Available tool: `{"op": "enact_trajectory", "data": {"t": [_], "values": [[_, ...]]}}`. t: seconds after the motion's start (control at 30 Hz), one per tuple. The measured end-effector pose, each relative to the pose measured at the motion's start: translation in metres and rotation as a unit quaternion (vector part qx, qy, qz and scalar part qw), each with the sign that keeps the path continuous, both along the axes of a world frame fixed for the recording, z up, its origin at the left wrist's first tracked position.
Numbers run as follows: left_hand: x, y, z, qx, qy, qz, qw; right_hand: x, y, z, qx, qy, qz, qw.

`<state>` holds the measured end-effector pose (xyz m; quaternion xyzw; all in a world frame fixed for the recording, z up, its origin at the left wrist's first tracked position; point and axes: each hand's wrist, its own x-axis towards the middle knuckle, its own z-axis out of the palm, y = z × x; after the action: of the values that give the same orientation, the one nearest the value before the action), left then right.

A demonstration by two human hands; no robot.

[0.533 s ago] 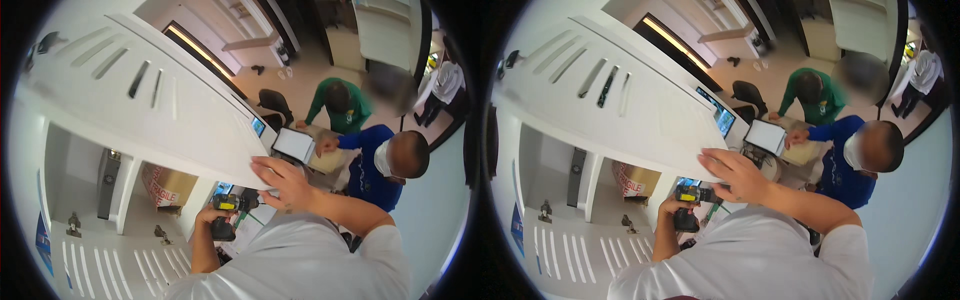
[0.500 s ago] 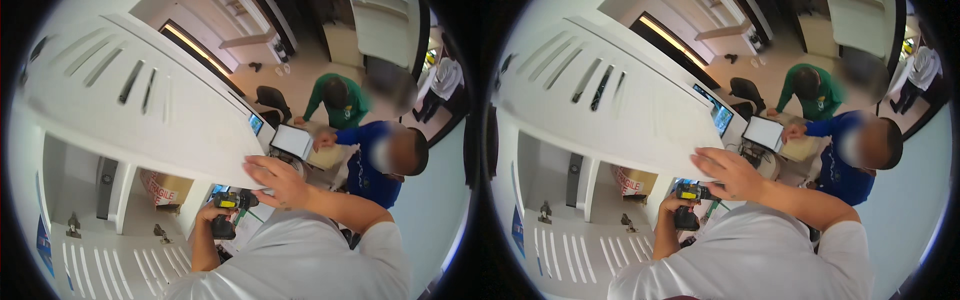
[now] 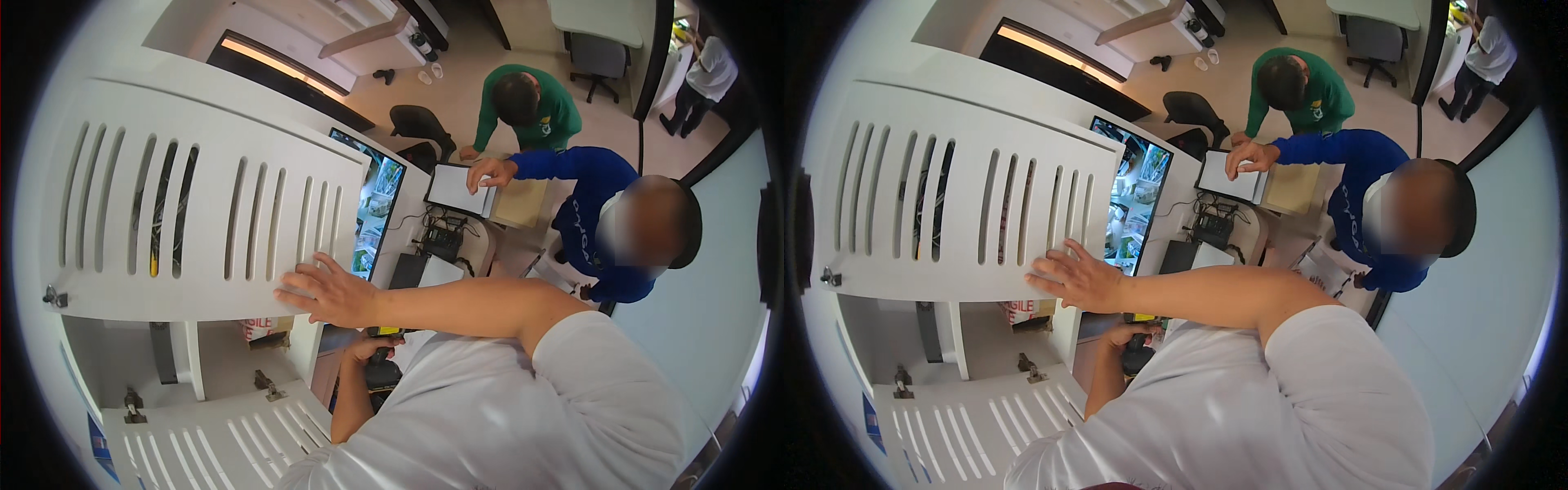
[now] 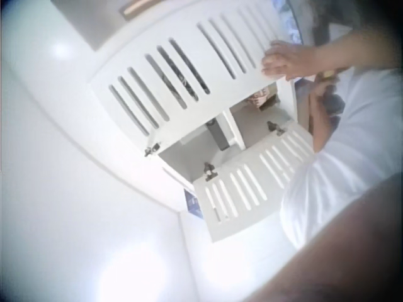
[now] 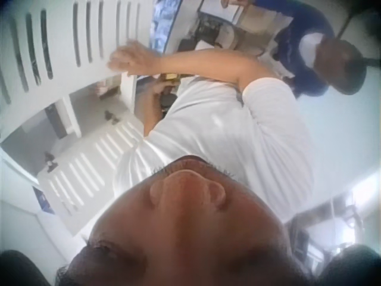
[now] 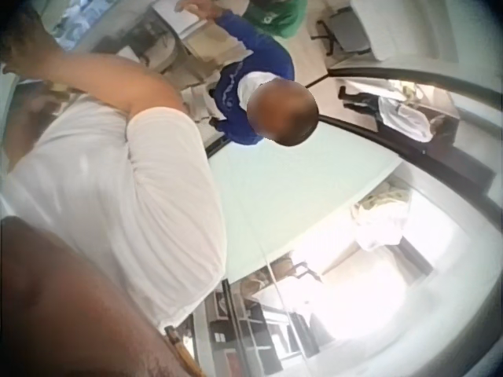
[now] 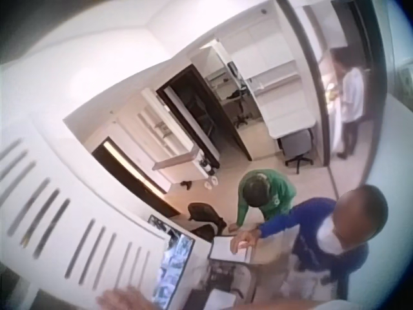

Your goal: The person uses a cordless drill to attach a white slatted cabinet door to a wall-mounted unit. They align the door with the hinges and drive screws into the mounting points while another person assists by holding the door steady. The task involves repeated drilling and alignment adjustments to secure the door.

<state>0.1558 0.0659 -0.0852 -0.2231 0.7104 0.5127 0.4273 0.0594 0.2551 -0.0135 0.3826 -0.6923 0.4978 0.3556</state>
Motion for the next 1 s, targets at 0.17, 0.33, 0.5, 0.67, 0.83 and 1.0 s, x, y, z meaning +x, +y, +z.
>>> {"op": "enact_trajectory", "data": {"t": [0.17, 0.33, 0.5, 0.67, 0.83, 1.0], "values": [[-0.003, -0.004, -0.012, -0.022, -0.023, -0.035, 0.999, -0.016, -0.021, -0.005, 0.050, 0.013, -0.030, 0.998], [-0.013, 0.002, -0.022, -0.017, -0.030, -0.042, 0.999, -0.028, -0.034, -0.006, 0.083, 0.008, -0.044, 0.996], [-0.014, -0.016, -0.042, -0.024, -0.031, -0.022, 0.999, -0.035, -0.036, -0.008, 0.058, 0.007, -0.058, 0.997], [-0.001, -0.031, -0.051, -0.029, -0.002, -0.050, 0.998, -0.027, -0.042, -0.016, 0.041, -0.005, -0.026, 0.999], [-0.019, -0.011, -0.035, -0.078, -0.016, -0.061, 0.995, -0.030, -0.024, -0.006, -0.034, -0.005, -0.004, 0.999], [-0.007, -0.007, -0.027, -0.057, 0.030, -0.051, 0.997, -0.016, -0.022, 0.009, -0.026, 0.007, 0.073, 0.997]]}}
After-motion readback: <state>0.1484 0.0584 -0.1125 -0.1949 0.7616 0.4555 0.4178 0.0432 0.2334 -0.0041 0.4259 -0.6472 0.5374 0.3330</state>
